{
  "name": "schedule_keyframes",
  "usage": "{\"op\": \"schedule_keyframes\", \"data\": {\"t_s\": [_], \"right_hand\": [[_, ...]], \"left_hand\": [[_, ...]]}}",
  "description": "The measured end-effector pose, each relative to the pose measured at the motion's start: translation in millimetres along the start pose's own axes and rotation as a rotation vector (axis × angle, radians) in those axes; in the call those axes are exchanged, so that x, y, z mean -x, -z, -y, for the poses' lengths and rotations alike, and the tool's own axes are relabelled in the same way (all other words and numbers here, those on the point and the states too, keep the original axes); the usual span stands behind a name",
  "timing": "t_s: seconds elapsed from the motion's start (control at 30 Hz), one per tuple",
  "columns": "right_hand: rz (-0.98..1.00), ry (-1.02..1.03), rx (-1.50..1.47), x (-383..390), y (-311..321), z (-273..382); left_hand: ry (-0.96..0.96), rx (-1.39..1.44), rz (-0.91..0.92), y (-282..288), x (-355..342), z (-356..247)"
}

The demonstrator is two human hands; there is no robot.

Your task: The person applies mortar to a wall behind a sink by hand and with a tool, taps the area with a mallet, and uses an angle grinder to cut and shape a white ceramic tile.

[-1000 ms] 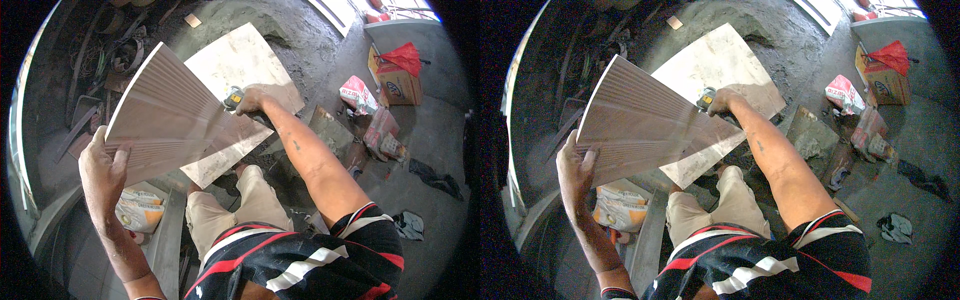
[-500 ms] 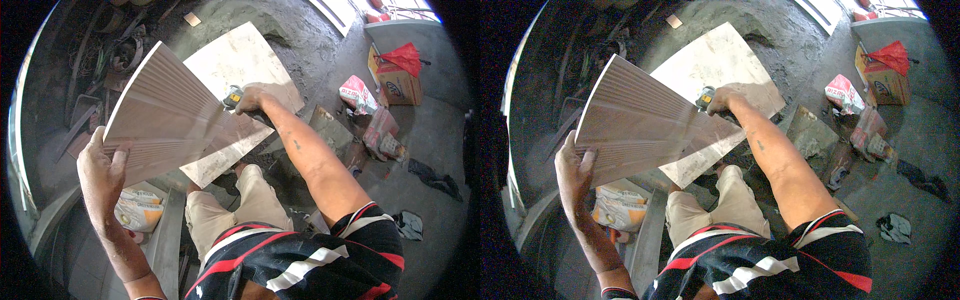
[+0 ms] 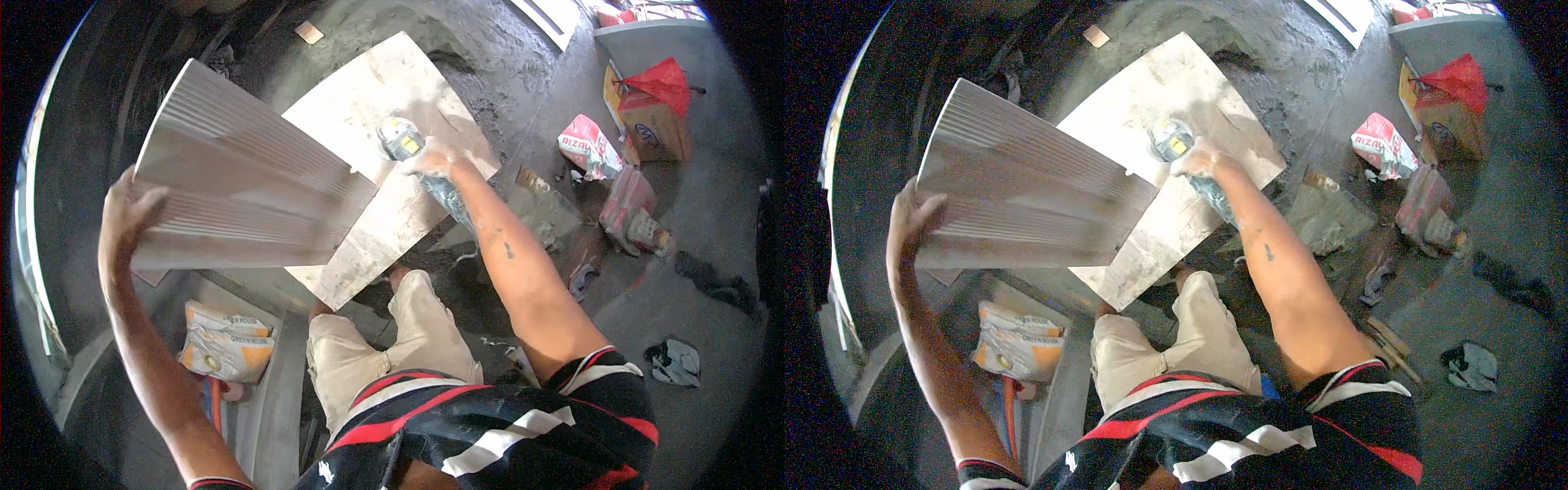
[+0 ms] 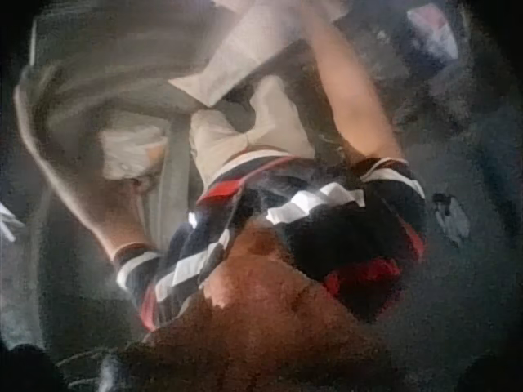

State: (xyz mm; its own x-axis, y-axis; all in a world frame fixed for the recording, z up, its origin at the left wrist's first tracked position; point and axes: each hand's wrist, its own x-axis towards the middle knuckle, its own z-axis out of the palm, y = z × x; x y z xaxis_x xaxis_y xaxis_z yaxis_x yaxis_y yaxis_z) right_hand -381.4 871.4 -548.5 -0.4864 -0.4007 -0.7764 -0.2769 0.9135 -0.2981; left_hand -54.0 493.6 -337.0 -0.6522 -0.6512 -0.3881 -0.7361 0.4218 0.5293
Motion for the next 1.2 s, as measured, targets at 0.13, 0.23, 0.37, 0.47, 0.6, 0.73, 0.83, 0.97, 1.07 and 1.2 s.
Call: {"op": "schedule_keyframes", "data": {"t_s": [0.13,0.23,0.37,0.47,0.6,0.73,0.83,0.97,1.07,1.2], "right_hand": [[-0.102,-0.003,-0.280,4.8,-10.6,-52.6],[-0.124,-0.078,-0.481,22.9,-26.2,-91.4],[-0.136,-0.095,-0.648,35.9,-51.3,-133.7],[-0.114,-0.131,-0.593,38.0,-66.0,-156.2],[-0.055,-0.156,-0.568,43.0,-77.3,-160.3],[0.003,-0.106,-0.702,40.4,-70.6,-131.6],[0.027,-0.075,-0.611,31.6,-51.6,-103.1],[0.050,-0.087,-0.432,14.4,-33.1,-63.3],[0.114,-0.058,-0.277,5.8,-26.1,-46.8],[0.103,0.020,-0.187,6.7,-21.9,-39.1]], "left_hand": [[0.088,0.014,0.116,5.2,-87.5,78.3],[0.164,-0.075,0.105,-1.1,-124.4,127.7],[0.253,-0.052,0.068,-12.8,-144.4,160.8],[0.242,-0.057,0.066,-17.4,-148.2,160.7],[0.206,-0.115,0.045,-12.8,-137.7,124.9],[-0.003,-0.203,-0.023,2.6,-102.8,52.1],[-0.119,0.058,-0.037,-3.0,-64.6,0.9],[-0.158,-0.028,-0.126,-14.3,-12.1,-43.6],[-0.146,-0.071,-0.243,-26.4,24.0,-64.3],[-0.110,-0.160,-0.290,-38.4,71.6,-89.8]]}}
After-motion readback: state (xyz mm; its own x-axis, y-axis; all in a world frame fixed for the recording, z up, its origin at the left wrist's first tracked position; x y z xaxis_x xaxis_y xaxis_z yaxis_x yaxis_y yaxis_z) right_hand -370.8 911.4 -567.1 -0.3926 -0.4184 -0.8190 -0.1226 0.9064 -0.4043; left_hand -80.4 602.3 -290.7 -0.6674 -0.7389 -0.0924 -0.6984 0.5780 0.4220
